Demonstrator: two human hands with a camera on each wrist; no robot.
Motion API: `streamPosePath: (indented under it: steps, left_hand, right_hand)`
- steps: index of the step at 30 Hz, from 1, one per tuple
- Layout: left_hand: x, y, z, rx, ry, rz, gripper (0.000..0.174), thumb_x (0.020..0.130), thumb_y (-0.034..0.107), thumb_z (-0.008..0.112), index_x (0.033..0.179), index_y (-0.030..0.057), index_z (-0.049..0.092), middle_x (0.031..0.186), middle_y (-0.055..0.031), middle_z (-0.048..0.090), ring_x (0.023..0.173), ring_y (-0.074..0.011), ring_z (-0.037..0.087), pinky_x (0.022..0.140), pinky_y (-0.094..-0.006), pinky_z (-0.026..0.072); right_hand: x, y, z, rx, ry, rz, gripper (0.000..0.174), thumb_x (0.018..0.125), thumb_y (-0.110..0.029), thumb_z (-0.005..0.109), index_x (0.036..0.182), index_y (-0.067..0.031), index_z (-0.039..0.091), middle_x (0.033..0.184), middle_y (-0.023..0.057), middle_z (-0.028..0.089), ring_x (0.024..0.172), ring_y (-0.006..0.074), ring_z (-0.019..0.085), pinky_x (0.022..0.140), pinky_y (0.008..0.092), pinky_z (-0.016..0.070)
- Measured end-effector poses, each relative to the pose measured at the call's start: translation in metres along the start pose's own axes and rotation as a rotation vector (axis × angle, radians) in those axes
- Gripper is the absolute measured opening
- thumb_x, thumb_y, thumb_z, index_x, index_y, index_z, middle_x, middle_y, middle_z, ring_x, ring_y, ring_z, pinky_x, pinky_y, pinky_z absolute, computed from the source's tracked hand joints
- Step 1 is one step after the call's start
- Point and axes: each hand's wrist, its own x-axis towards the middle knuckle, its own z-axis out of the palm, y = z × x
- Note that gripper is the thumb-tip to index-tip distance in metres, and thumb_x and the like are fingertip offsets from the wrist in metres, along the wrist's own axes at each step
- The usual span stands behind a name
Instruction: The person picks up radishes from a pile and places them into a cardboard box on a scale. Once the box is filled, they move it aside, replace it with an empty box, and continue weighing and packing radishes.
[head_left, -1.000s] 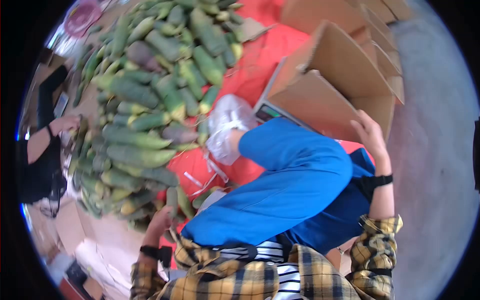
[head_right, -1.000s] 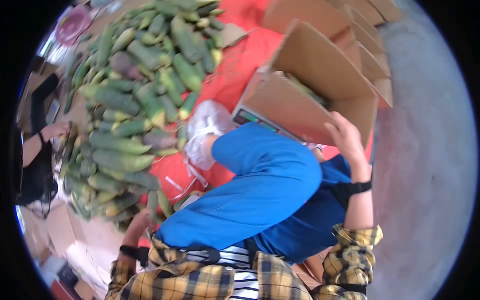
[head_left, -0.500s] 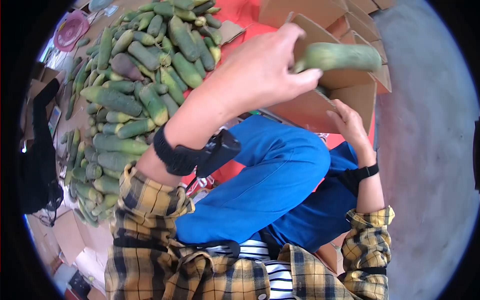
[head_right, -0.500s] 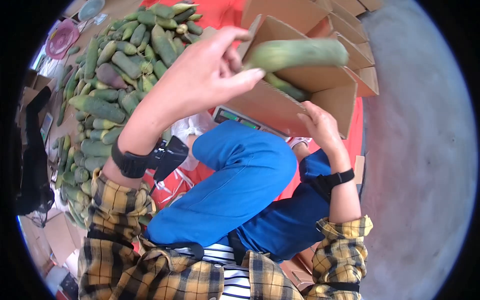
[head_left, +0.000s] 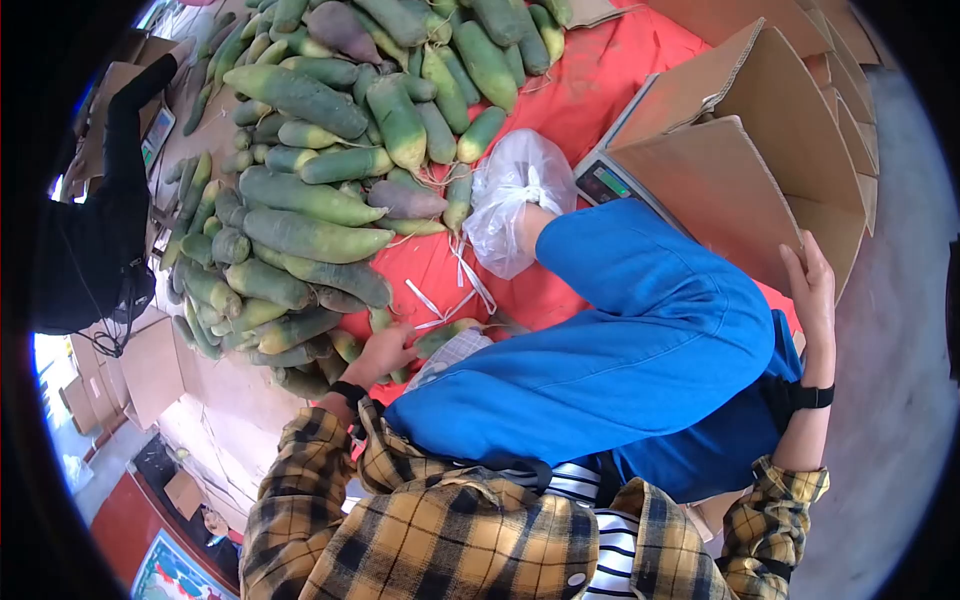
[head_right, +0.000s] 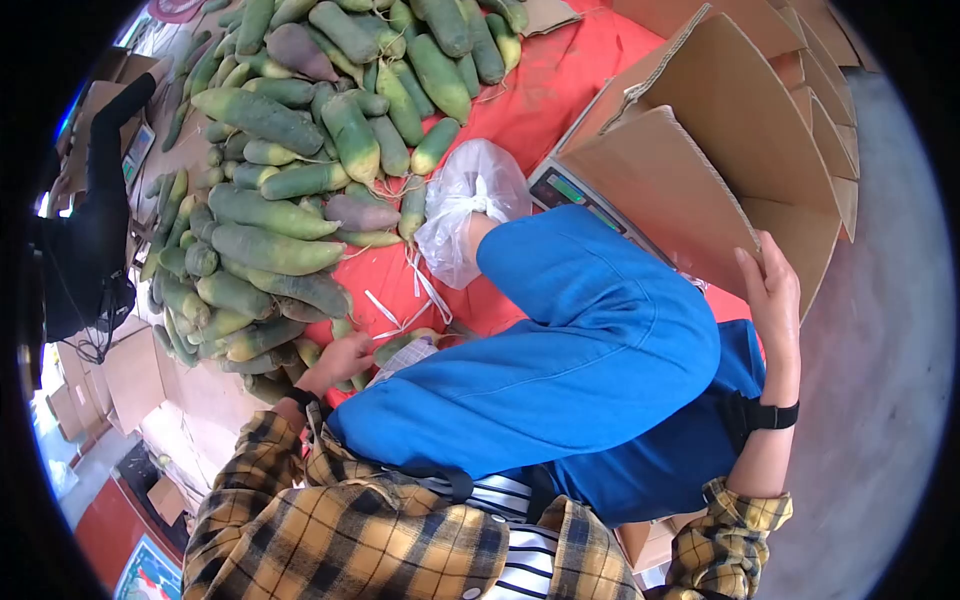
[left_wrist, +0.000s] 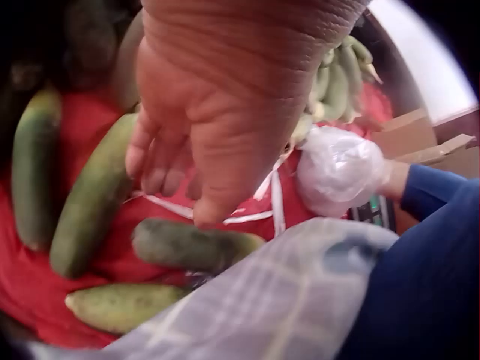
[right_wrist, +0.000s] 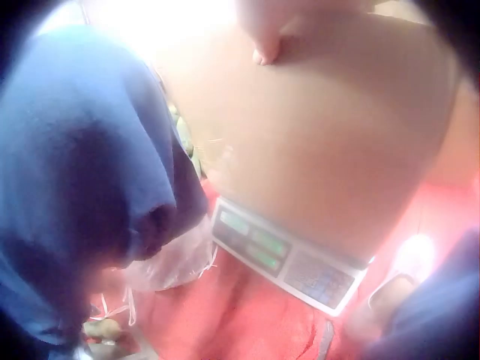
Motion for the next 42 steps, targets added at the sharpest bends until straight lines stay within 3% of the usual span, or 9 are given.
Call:
streamPosePath:
  steps: [4,10,17,21,25,28,34,39,42]
  left_hand:
    - [-0.002,0.011,0.011,-0.011,-0.163,-0.173,0.048,0.074,0.028,0.070,0.111,0.0048,0.051,0.104,-0.0160,0.055,0.093,-0.0331,0.059,0.081,-0.0414,0.0477]
    - [0.026,-0.007,0.043,0.223,-0.170,-0.013,0.060,0.070,0.029,0.072,0.116,0.0015,0.045,0.106,-0.0176,0.056,0.100,-0.0345,0.057,0.085,-0.0424,0.0465]
    - [0.032,-0.008,0.045,0.120,-0.108,-0.003,0.063,0.068,0.036,0.073,0.116,0.0014,0.050,0.110,-0.0203,0.056,0.104,-0.0346,0.056,0.086,-0.0415,0.0462]
    - [0.031,0.028,-0.016,-0.193,-0.146,-0.301,0.051,0.069,0.044,0.069,0.093,-0.0007,0.062,0.086,-0.0191,0.064,0.087,-0.0335,0.064,0.073,-0.0393,0.0491]
    - [0.027,0.058,-0.089,-0.266,0.066,-0.139,0.037,0.069,0.031,0.071,0.086,-0.0016,0.062,0.072,-0.0125,0.062,0.073,-0.0230,0.064,0.066,-0.0349,0.0486]
    - [0.022,0.129,-0.155,-0.499,0.217,-0.162,0.027,0.074,0.016,0.069,0.094,-0.0003,0.059,0.080,-0.0033,0.060,0.078,-0.0149,0.058,0.069,-0.0295,0.0476]
    - [0.043,0.271,-0.245,-0.389,0.763,0.496,0.047,0.074,0.028,0.064,0.109,-0.0019,0.054,0.103,-0.0097,0.057,0.096,-0.0184,0.053,0.088,-0.0324,0.0419]
    - [0.100,0.412,-0.261,-0.153,0.759,0.840,0.043,0.075,0.023,0.070,0.108,-0.0008,0.058,0.100,-0.0100,0.060,0.089,-0.0176,0.058,0.082,-0.0311,0.0465]
    - [0.142,0.421,-0.252,-0.242,0.701,0.733,0.044,0.077,0.029,0.072,0.106,-0.0007,0.059,0.099,-0.0105,0.061,0.084,-0.0157,0.058,0.075,-0.0296,0.0477]
  right_hand:
    - [0.000,-0.002,0.002,-0.003,0.036,-0.026,0.022,0.091,-0.014,0.056,0.108,-0.0001,0.055,0.068,0.0056,0.052,0.060,0.0122,0.044,0.060,0.0263,0.0413]
    - [0.001,-0.005,0.003,0.049,0.018,0.028,0.020,0.091,-0.012,0.056,0.108,-0.0007,0.056,0.065,0.0018,0.048,0.056,0.0067,0.038,0.052,0.0230,0.0358]
    - [0.003,0.009,0.005,0.047,0.062,-0.028,0.022,0.091,-0.014,0.057,0.108,-0.0004,0.056,0.078,0.0103,0.059,0.068,0.0166,0.053,0.065,0.0292,0.0447]
    - [0.004,0.002,-0.004,0.016,0.039,-0.064,0.021,0.088,-0.014,0.059,0.104,-0.0013,0.057,0.087,0.0140,0.062,0.078,0.0284,0.060,0.072,0.0339,0.0470]
    - [0.005,0.014,-0.003,-0.047,0.065,-0.147,0.021,0.085,-0.018,0.059,0.101,-0.0044,0.057,0.097,0.0143,0.063,0.092,0.0364,0.058,0.076,0.0404,0.0478]
    - [0.003,0.017,-0.001,-0.091,0.108,-0.209,0.023,0.086,-0.020,0.058,0.104,-0.0047,0.056,0.098,0.0153,0.063,0.093,0.0360,0.058,0.077,0.0426,0.0477]
    - [0.003,0.026,0.001,-0.059,0.110,-0.243,0.025,0.086,-0.019,0.057,0.106,-0.0040,0.057,0.098,0.0168,0.063,0.093,0.0355,0.059,0.078,0.0428,0.0478]
    - [0.004,0.026,-0.001,-0.066,0.053,-0.217,0.026,0.085,-0.020,0.059,0.107,-0.0050,0.059,0.099,0.0149,0.064,0.094,0.0336,0.060,0.078,0.0423,0.0486]
    - [0.005,0.034,0.008,-0.036,0.164,-0.302,0.022,0.085,-0.019,0.059,0.101,-0.0053,0.058,0.092,0.0152,0.063,0.090,0.0349,0.060,0.076,0.0436,0.0480]
